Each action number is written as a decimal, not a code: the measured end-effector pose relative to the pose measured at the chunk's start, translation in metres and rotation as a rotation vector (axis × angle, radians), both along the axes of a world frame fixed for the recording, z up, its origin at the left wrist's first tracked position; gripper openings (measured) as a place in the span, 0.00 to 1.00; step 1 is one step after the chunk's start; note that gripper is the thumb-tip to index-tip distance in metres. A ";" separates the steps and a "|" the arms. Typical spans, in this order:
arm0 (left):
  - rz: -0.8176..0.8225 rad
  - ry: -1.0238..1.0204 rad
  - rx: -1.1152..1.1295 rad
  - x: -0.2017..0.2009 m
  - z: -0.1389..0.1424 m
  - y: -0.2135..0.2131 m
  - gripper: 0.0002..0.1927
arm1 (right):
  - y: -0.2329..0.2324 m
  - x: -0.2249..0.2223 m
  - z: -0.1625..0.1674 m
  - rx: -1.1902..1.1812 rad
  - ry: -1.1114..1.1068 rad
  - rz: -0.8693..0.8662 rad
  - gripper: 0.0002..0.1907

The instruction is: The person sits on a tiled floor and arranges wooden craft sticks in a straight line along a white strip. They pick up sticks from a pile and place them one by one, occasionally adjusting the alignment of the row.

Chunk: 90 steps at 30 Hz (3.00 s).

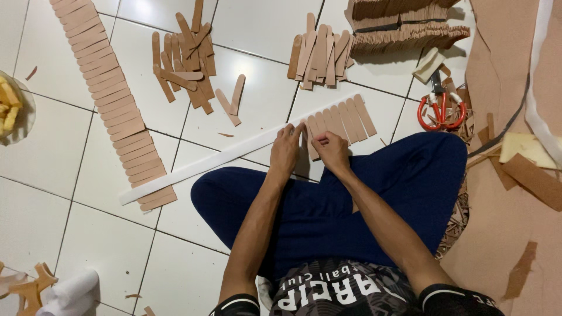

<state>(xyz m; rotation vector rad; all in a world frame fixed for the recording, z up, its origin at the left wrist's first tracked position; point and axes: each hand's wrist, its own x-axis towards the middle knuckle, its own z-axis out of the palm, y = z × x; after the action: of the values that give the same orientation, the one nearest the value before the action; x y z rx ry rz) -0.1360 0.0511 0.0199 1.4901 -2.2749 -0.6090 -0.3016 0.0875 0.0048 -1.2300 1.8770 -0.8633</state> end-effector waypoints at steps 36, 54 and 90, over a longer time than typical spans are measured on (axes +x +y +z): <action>0.556 0.275 0.042 0.077 0.034 -0.088 0.11 | 0.001 0.003 0.020 -0.064 -0.162 -0.049 0.15; 0.113 0.068 0.050 0.007 0.009 -0.037 0.17 | 0.001 -0.032 0.015 -0.194 -0.278 -0.189 0.17; 0.037 0.101 -0.060 0.002 -0.009 -0.019 0.14 | -0.006 0.002 0.004 -0.031 -0.076 -0.037 0.10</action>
<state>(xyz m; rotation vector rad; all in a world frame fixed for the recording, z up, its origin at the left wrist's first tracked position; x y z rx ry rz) -0.1339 0.0324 0.0106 1.4366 -2.1658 -0.5860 -0.2992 0.0811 0.0085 -1.1683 1.8376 -0.9493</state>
